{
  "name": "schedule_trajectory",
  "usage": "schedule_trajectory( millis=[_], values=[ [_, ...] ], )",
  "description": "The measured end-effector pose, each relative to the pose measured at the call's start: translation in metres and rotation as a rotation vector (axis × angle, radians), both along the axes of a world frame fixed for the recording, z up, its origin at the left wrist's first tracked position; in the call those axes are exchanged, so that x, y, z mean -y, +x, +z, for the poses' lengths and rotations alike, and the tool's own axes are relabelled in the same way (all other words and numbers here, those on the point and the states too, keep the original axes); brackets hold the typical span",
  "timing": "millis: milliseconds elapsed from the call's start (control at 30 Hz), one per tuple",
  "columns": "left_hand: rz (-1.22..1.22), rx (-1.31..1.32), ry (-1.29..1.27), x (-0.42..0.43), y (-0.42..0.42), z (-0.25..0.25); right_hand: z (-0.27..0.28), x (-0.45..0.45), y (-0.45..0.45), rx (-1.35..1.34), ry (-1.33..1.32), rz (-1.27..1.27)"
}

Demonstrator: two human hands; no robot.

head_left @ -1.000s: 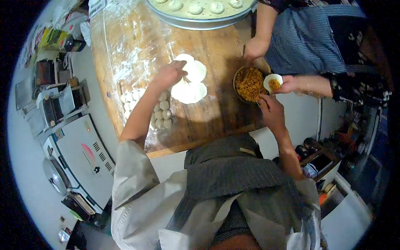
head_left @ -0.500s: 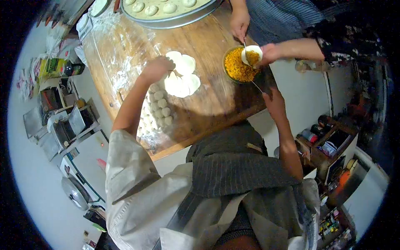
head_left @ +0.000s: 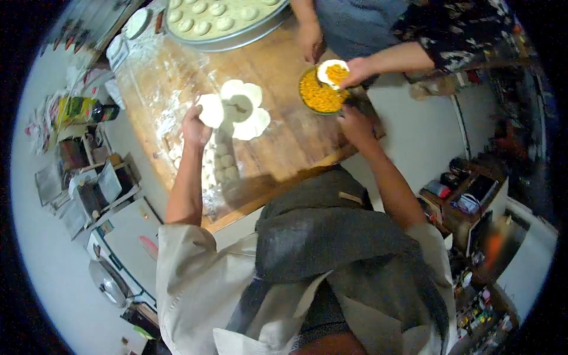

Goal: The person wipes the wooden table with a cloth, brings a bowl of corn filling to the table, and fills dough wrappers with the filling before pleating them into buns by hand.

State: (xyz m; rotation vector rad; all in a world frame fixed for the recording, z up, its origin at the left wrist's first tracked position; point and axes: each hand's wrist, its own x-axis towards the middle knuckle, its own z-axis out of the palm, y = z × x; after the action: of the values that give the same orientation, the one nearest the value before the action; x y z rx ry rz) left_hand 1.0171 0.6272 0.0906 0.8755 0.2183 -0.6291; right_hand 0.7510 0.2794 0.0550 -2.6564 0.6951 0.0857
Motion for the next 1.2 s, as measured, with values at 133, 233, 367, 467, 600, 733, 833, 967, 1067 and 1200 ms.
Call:
schedule_trajectory(
  millis=[133,233,367,467,600,733,833,967,1067,1200],
  values=[
    [-0.067,-0.31,-0.483,0.036,-0.07,-0.013,-0.002,0.007,-0.002,0.192,0.03,0.05],
    [-0.069,-0.293,-0.351,0.063,-0.117,-0.017,0.035,0.006,-0.004,0.114,-0.072,0.079],
    [-0.155,-0.303,-0.168,0.087,-0.149,-0.013,0.044,0.01,-0.017,0.261,-0.077,0.099],
    [-0.267,-0.311,-0.182,0.095,-0.152,-0.008,0.024,0.023,-0.016,0.326,-0.138,0.096],
    [-0.208,-0.309,-0.242,0.104,-0.151,-0.007,-0.004,0.027,-0.009,0.363,0.015,-0.044],
    [-0.27,-0.304,-0.632,0.124,-0.147,0.01,-0.025,0.02,-0.011,0.367,0.198,-0.123],
    [-0.303,-0.287,-0.551,0.143,-0.146,0.008,-0.041,0.02,-0.013,0.479,0.315,-0.216],
    [-0.308,-0.31,0.03,0.158,-0.143,-0.014,-0.061,0.036,-0.019,0.27,0.942,-0.492],
    [-0.402,-0.146,0.3,0.169,-0.138,-0.03,-0.026,0.034,-0.02,0.225,1.239,-0.638],
    [-0.461,0.036,0.781,0.187,-0.132,-0.027,-0.017,0.034,-0.026,0.248,1.435,-0.673]
  ],
)
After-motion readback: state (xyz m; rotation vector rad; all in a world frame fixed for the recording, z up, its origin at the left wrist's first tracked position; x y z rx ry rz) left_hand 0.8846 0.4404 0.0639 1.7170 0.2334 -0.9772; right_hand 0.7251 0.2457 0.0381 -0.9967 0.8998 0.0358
